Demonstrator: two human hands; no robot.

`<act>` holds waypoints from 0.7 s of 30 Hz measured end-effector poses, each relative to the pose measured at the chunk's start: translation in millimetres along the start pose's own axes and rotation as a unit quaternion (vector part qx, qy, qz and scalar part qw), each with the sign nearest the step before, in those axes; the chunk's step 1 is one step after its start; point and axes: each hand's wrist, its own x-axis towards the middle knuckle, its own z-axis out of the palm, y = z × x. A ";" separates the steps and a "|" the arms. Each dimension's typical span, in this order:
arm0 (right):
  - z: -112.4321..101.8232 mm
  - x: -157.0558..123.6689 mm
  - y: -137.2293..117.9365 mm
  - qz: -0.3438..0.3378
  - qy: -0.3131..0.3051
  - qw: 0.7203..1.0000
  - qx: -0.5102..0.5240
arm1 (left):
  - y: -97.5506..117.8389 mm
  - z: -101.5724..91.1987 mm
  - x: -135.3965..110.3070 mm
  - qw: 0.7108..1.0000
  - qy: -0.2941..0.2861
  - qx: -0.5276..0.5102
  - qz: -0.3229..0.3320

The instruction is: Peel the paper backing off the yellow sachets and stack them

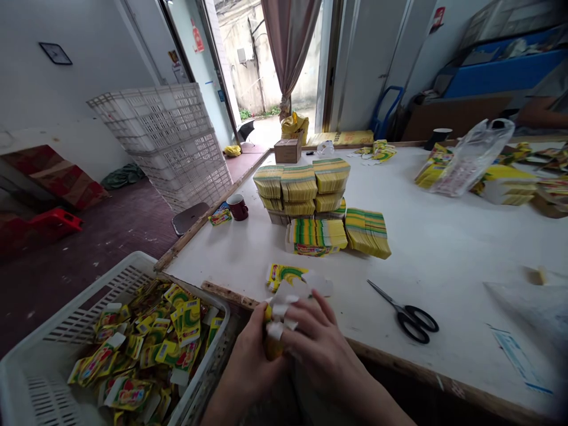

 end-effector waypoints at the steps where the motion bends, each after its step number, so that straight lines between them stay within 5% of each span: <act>1: 4.8 -3.1 1.1 0.042 0.051 0.998 0.023 | -2.6 7.8 -1.7 0.999 0.029 0.013 -0.009; 4: 18.2 -10.9 7.4 0.192 0.147 0.956 0.168 | -10.0 26.2 -9.0 0.996 0.091 0.022 -0.004; 10: 28.6 -5.3 2.1 0.296 0.025 0.793 0.532 | -7.9 40.4 -21.4 0.994 0.035 0.001 0.102; 13: 28.3 -3.4 -1.8 0.320 0.023 0.754 0.573 | -0.3 37.4 -21.0 0.989 0.040 0.030 0.142; 16: 26.8 -8.0 -2.2 0.313 0.025 0.807 0.500 | 3.3 30.0 -17.9 0.991 0.010 0.049 0.128; 21: 26.6 -14.4 -4.9 0.147 -0.027 0.945 0.291 | -11.0 27.3 -13.0 0.996 -0.001 0.036 0.087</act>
